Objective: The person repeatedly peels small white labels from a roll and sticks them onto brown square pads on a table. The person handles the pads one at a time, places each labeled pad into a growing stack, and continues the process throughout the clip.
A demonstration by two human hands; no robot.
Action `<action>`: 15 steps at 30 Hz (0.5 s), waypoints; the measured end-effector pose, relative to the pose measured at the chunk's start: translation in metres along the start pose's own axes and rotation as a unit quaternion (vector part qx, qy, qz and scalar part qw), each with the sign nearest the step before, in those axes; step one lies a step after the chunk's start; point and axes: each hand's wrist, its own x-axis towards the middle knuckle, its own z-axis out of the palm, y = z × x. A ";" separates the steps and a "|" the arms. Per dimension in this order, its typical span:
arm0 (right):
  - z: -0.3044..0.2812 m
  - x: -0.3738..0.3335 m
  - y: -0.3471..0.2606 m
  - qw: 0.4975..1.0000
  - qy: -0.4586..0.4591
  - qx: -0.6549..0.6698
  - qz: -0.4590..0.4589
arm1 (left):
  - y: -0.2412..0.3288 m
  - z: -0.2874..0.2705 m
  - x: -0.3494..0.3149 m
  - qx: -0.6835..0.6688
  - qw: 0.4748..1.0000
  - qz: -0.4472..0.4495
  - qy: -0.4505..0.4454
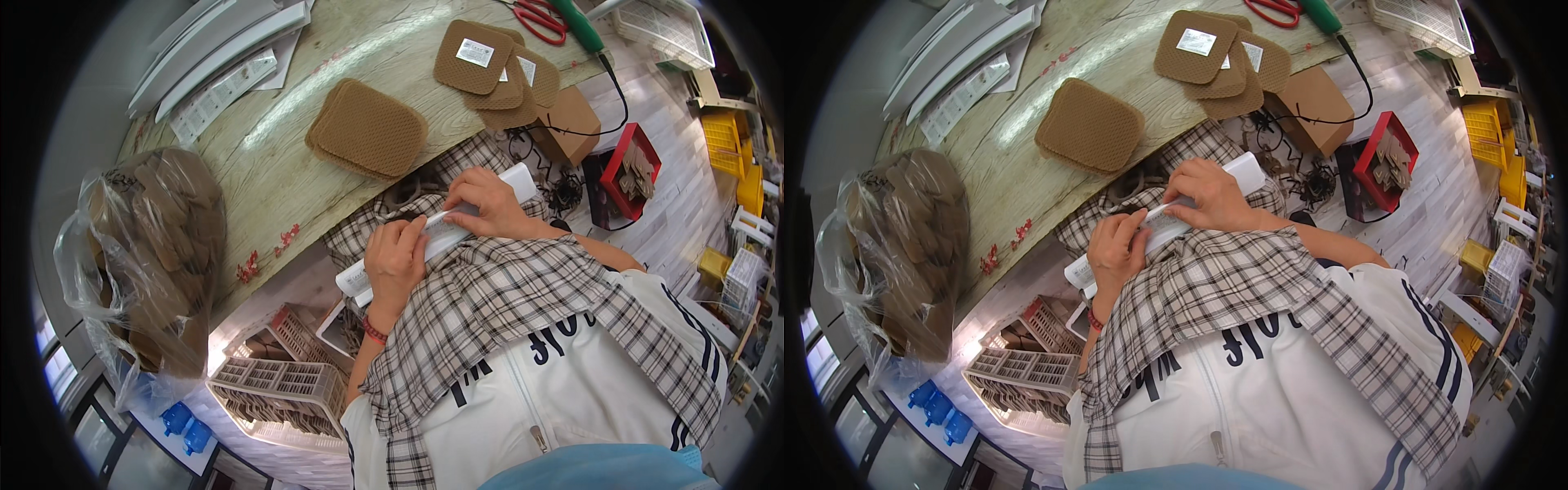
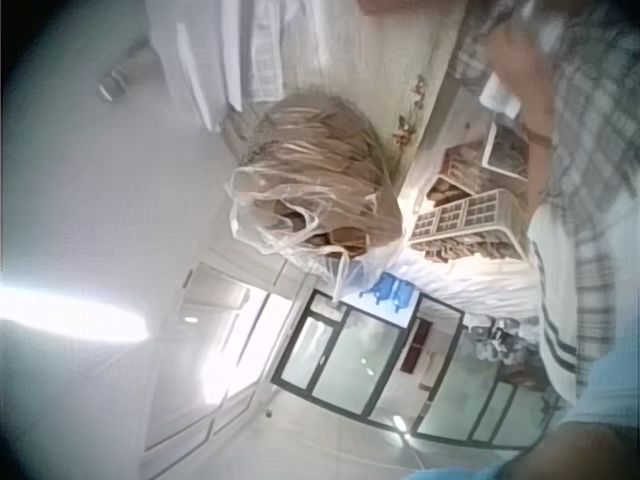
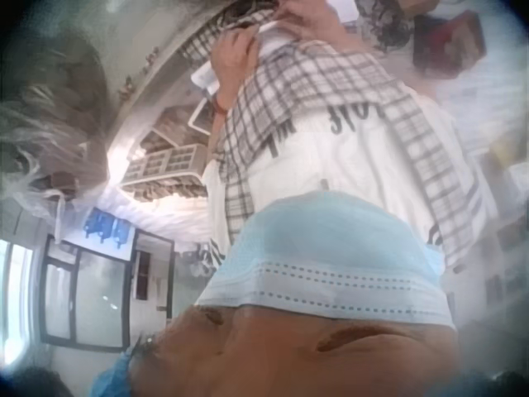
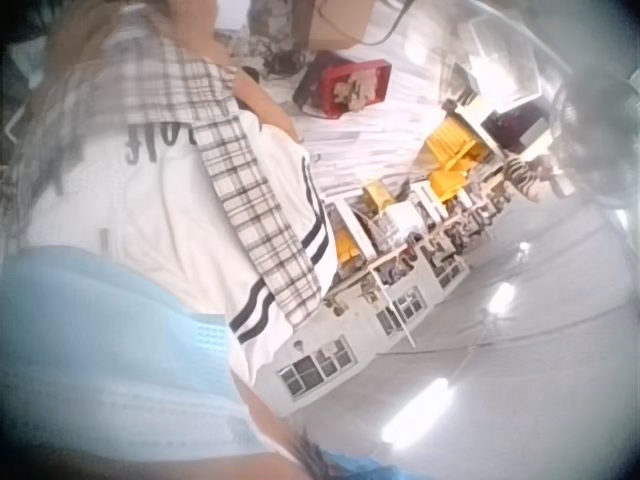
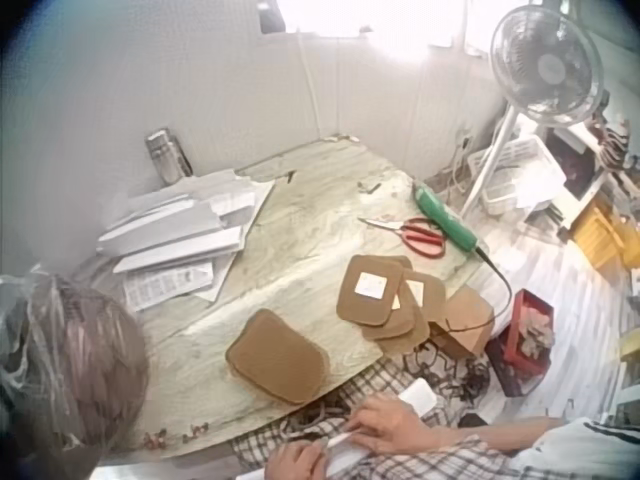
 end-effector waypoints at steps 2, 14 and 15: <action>0.002 0.000 0.002 1.000 0.004 0.023 0.005 | 0.001 0.000 0.001 0.001 1.000 -0.005 0.001; 0.002 -0.001 0.004 0.999 -0.012 0.030 0.015 | -0.002 0.000 0.000 -0.001 1.000 0.002 0.002; 0.003 -0.002 0.005 0.999 -0.003 0.040 0.014 | -0.001 0.000 0.000 -0.001 1.000 0.001 -0.001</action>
